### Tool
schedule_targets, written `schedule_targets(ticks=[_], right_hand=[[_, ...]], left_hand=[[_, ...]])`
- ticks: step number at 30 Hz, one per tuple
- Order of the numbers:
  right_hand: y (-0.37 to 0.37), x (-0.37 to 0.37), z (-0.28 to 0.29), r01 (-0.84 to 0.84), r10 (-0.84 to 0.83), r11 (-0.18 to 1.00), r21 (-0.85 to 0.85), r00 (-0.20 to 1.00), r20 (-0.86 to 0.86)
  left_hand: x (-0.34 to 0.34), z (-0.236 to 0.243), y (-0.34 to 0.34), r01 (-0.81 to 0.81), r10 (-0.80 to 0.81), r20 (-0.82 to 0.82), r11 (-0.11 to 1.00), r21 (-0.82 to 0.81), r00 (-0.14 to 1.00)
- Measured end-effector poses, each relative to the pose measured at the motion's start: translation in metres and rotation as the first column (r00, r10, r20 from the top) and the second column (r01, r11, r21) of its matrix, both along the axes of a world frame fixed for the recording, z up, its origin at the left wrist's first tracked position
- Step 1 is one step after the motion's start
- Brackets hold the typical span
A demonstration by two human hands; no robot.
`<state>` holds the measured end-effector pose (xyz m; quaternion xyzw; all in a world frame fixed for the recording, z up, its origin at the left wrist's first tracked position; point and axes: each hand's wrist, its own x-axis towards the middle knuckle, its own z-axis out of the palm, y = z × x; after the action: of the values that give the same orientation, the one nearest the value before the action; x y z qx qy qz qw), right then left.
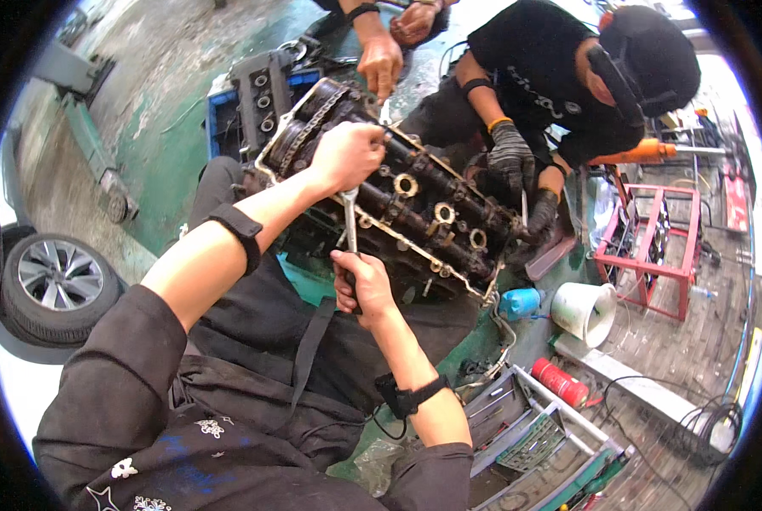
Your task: The person uses a socket wrench to loosen and remove bolts from the cylinder head of an engine block while others assist.
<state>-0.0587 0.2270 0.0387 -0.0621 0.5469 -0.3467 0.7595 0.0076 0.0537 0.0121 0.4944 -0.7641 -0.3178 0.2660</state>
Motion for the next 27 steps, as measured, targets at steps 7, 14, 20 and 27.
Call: schedule_targets(ticks=[7,14,20,27], right_hand=[[-0.007,0.076,-0.004,0.319,-0.319,0.948,-0.007,0.948,0.026],[-0.011,0.087,-0.009,0.339,-0.335,0.938,-0.077,0.94,0.058],[-0.004,-0.009,0.001,-0.121,0.122,0.992,0.02,0.992,-0.044],[-0.02,-0.041,0.006,-0.303,0.304,0.953,0.029,0.948,-0.097]], left_hand=[[0.01,0.001,-0.012,0.159,-0.163,0.081,0.986,0.049,0.983],[0.007,0.004,-0.008,0.152,-0.149,0.093,0.988,-0.024,0.984],[0.008,-0.002,-0.005,0.117,-0.11,0.111,0.991,-0.058,0.988],[0.01,-0.01,-0.002,-0.005,0.004,0.04,0.999,0.036,0.999]])
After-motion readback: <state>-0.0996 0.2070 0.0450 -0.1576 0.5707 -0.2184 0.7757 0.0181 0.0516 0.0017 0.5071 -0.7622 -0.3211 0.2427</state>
